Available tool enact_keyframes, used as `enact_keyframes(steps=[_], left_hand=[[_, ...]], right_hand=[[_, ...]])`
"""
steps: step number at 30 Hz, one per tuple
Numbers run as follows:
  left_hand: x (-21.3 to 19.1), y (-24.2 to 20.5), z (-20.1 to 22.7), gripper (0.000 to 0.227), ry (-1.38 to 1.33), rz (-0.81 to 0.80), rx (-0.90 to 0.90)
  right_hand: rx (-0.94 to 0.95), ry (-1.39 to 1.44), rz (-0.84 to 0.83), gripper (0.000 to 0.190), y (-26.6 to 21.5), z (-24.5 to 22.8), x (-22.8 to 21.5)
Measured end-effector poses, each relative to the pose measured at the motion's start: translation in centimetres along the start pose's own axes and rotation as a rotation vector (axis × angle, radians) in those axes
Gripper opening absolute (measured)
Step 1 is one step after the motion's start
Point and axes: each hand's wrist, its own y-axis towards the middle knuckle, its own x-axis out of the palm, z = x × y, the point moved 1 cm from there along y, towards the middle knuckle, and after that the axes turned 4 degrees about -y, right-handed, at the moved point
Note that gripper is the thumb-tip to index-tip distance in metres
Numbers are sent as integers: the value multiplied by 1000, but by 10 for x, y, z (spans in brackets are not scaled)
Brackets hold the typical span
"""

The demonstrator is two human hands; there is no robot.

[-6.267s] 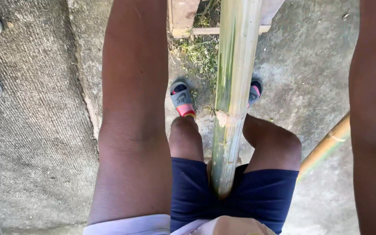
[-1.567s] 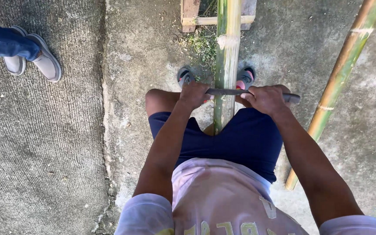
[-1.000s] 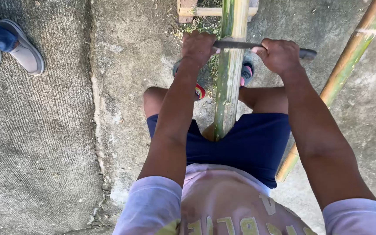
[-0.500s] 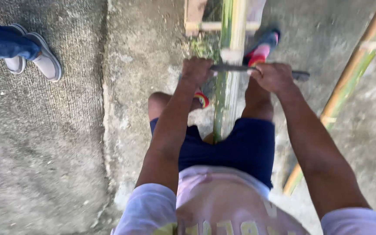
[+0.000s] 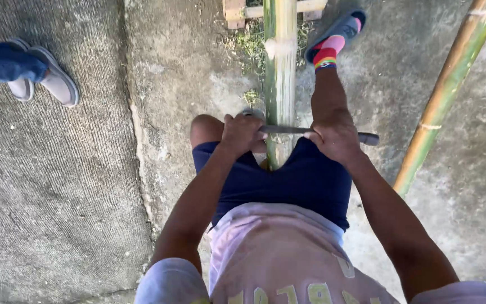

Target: Scraping the outer bark off a bamboo pole using a metal scraper.

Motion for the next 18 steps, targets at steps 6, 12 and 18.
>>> enact_keyframes(steps=[6, 12, 18], left_hand=[[-72, 112, -26, 25, 100, 51, -18], [-93, 154, -49, 32, 83, 115, 14], [-81, 113, -30, 29, 45, 215, 13]], right_hand=[[18, -48, 130, 43, 117, 35, -42], [-26, -63, 141, 45, 168, 66, -33], [-7, -103, 143, 47, 138, 48, -35]])
